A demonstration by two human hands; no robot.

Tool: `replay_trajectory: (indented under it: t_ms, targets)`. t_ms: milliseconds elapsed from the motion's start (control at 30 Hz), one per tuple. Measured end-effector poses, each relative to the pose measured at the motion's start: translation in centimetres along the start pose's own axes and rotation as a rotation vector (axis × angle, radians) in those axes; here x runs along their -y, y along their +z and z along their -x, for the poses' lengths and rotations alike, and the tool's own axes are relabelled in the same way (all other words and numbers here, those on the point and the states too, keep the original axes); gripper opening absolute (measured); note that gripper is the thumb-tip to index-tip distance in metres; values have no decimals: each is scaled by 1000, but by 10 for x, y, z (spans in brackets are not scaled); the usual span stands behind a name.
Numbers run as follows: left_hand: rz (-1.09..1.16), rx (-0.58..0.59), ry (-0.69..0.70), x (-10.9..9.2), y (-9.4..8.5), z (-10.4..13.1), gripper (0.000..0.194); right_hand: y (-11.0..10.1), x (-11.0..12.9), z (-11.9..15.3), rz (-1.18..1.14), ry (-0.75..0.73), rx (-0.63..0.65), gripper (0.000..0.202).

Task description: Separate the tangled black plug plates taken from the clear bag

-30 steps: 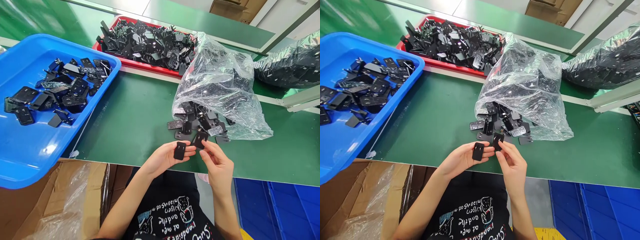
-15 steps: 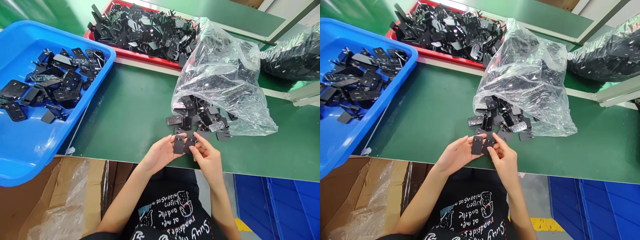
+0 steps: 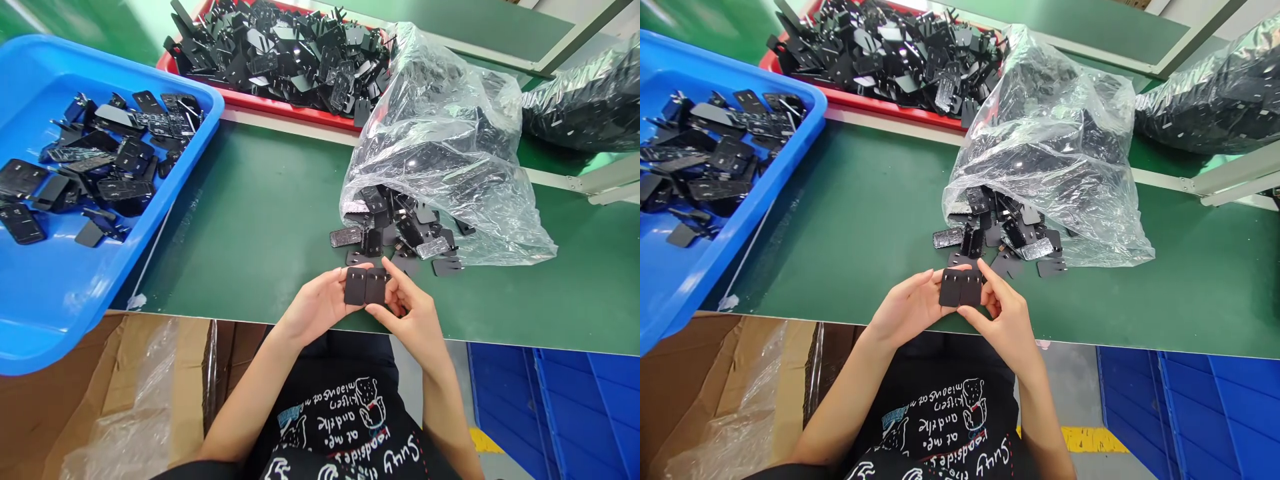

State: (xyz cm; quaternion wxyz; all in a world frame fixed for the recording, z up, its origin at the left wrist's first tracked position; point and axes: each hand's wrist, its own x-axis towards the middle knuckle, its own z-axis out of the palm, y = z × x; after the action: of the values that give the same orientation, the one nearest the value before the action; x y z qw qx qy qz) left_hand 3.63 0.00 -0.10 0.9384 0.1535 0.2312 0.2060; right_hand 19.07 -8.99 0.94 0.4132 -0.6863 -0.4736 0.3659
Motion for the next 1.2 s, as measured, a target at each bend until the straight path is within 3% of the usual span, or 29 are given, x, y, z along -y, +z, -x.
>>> replay_trajectory:
  t_ms: [400, 933, 1200]
  targets:
    - [-4, 2, 5, 0, 0, 1, 36, -4, 2, 0, 175, -68, 51, 49]
    - [9, -13, -9, -1, 1, 1, 36, -8, -3, 1, 114, -61, 76, 65]
    - [31, -25, -8, -1, 1, 1, 34, -10, -3, -1, 103, -62, 98, 62]
